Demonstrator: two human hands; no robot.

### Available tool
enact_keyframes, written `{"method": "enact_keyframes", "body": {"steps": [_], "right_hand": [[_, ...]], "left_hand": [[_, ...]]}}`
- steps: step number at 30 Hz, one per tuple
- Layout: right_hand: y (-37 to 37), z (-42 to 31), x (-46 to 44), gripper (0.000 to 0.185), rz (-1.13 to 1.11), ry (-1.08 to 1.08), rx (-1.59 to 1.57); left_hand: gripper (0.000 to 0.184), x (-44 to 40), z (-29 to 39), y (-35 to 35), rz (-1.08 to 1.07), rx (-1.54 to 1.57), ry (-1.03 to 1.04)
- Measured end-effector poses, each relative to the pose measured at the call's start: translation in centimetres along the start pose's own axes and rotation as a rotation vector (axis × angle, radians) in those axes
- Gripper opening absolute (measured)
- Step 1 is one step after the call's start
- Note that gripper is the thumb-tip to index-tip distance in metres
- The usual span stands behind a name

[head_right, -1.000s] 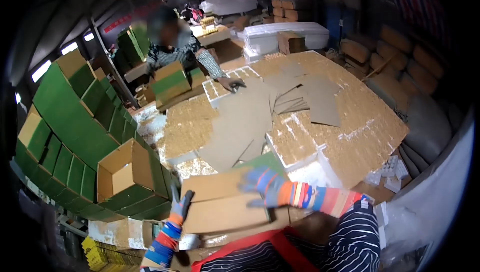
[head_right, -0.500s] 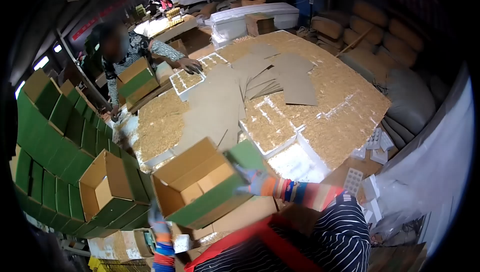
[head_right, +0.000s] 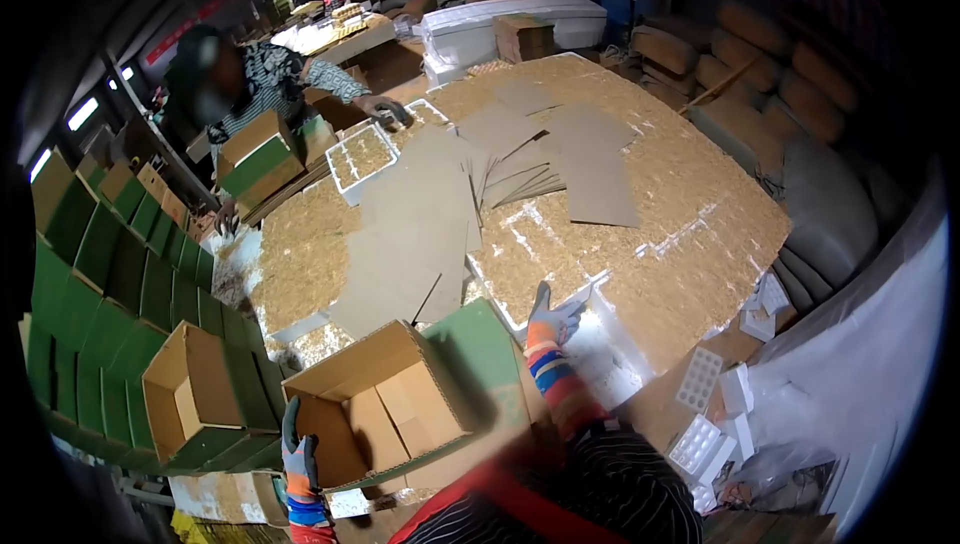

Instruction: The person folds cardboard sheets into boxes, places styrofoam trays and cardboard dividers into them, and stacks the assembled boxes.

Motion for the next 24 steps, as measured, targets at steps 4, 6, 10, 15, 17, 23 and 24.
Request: {"method": "enact_keyframes", "body": {"steps": [4, 6, 10, 15, 17, 23, 24], "right_hand": [[2.0, 0.8, -4.0, 0.111, -0.031, -0.078, -0.607], [0.4, 0.0, -4.6, 0.110, -0.124, -0.106, -0.798], [-5.7, -2.3, -7.5, 0.082, -0.292, -0.457, -0.910], [-18.5, -11.6, 4.1, 0.046, -0.681, -0.541, -1.245], [-19.9, -13.3, 7.3, 0.048, -0.906, -0.589, -1.225], [-14.1, -12.4, 21.2, 0.046, -1.639, 0.006, -1.097], [-12.0, -11.3, 22.0, 0.042, -1.747, 0.147, -1.019]], "left_hand": [[0.063, 0.4, -0.7, -0.3, 0.014, 0.017, 0.016], [0.062, 0.0, -1.4, -0.5, 0.012, 0.067, 0.046], [0.060, 0.7, -2.8, -1.3, 0.035, 0.108, 0.084], [0.060, 0.8, -1.6, -0.3, 0.000, 0.206, 0.070], [0.059, 0.3, -1.1, 0.7, -0.042, 0.226, 0.076], [0.044, -0.9, -2.1, 2.4, 0.064, -0.208, 0.313], [0.043, -2.7, -8.8, 2.2, 0.092, -0.041, 0.218]]}}
Point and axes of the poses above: each hand's wrist, its own x-axis away from the middle knuckle, its own y-axis out of the palm, z = x × y, the point moved 6 cm from there along -x, towards the middle knuckle, and after that the axes turned 1 degree about -y, right-handed, at the moved point
